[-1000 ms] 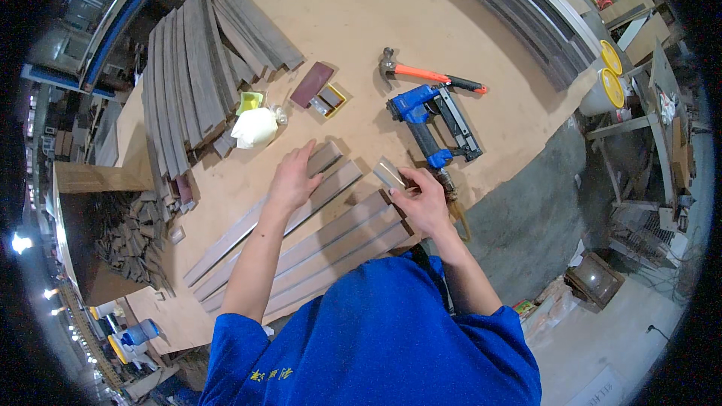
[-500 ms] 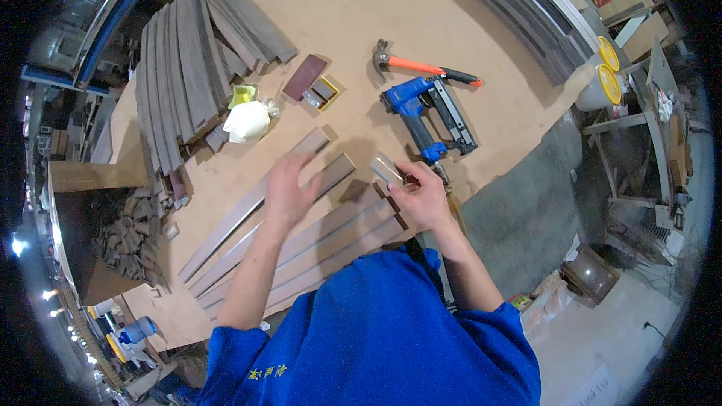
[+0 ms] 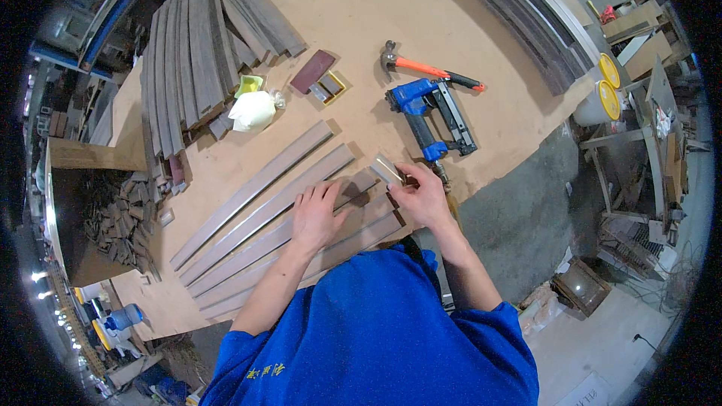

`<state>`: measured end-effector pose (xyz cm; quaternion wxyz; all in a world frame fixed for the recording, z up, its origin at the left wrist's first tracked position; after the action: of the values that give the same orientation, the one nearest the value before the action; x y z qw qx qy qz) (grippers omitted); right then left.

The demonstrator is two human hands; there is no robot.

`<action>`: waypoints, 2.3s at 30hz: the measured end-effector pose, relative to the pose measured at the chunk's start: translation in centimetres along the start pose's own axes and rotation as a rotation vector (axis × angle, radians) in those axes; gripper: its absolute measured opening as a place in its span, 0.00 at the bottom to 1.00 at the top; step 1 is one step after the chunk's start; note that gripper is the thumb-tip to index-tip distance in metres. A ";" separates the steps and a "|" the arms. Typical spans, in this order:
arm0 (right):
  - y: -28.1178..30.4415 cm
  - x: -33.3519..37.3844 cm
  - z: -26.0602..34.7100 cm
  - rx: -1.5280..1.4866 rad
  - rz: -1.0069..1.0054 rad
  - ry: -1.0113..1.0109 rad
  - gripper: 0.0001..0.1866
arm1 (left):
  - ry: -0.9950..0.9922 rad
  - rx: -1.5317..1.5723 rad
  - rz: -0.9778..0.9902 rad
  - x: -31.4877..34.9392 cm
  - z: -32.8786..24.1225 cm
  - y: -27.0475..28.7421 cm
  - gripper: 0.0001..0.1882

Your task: Assembling wooden slats by gluing and stapling small wooden blocks onto them.

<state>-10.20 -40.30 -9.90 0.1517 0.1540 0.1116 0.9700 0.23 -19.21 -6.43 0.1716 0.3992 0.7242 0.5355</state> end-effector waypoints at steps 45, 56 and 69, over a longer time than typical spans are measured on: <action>-4.2 -6.0 4.1 0.678 0.459 0.374 0.26 | 0.099 0.184 -0.016 0.1 1.2 -0.3 0.26; -4.0 -5.7 4.2 0.689 0.477 0.369 0.29 | 0.108 0.131 0.025 0.0 1.0 -0.5 0.27; -4.2 -5.7 3.7 0.653 0.487 0.350 0.28 | 0.058 0.085 0.041 -0.2 0.5 -0.2 0.27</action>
<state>-2.71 -37.60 -9.12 -0.1593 0.0489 0.3967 0.9027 0.63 -19.02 -6.84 0.1227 0.4053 0.7425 0.5190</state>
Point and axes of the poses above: each hand's wrist, its own x-axis away from the middle knuckle, its own y-axis out of the back of the hand, z = x × y, the point moved 7 cm from there along -x, towards the middle knuckle, and after that the axes turned 11 degrees about z, right-handed, at the moved point
